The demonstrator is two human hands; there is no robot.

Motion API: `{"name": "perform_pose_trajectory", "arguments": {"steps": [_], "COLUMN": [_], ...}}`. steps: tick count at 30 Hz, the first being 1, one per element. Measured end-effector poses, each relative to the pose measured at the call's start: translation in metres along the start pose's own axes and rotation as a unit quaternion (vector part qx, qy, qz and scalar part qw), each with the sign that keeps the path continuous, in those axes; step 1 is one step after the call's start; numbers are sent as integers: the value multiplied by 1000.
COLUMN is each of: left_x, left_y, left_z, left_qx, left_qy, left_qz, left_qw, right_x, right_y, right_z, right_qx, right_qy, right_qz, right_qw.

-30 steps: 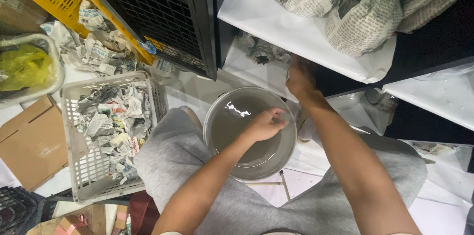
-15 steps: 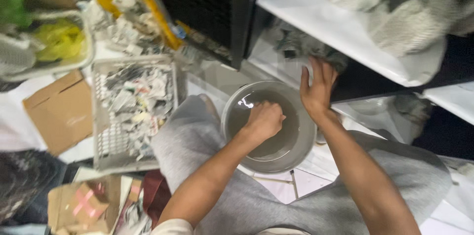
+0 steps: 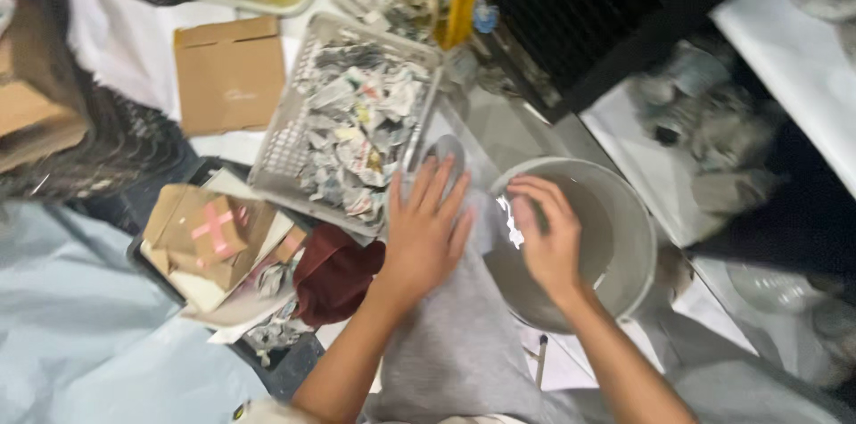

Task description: The person sits on the floor and repeatedly wraps small ceramic items with newspaper. They pick up a ceramic piece, wrap it in newspaper, and place it on a nearby shelf. The process is repeated for several items.

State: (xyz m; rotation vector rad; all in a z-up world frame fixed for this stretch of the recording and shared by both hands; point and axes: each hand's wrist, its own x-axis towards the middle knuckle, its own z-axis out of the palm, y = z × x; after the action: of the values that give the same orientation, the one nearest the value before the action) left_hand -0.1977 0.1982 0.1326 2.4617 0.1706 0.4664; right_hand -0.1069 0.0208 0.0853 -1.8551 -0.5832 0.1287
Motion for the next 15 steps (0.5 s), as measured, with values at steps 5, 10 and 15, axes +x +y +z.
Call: {"name": "perform_pose_trajectory", "arguments": {"steps": [5, 10, 15], "left_x": [-81, -79, -24], "left_y": [-77, -235, -361], "left_z": [11, 107, 190], "left_qx": [-230, -107, -63], "left_qy": [-21, 96, 91], "left_qz": [-151, -236, -248], "left_qw": [961, 961, 962], "right_x": [17, 35, 44], "right_y": [-68, -84, -84], "right_z": [59, 100, 109], "right_qx": [-110, -212, -238], "right_qy": [-147, -155, -160], "right_qz": [-111, -123, -114], "right_qw": [977, 957, 951]}}
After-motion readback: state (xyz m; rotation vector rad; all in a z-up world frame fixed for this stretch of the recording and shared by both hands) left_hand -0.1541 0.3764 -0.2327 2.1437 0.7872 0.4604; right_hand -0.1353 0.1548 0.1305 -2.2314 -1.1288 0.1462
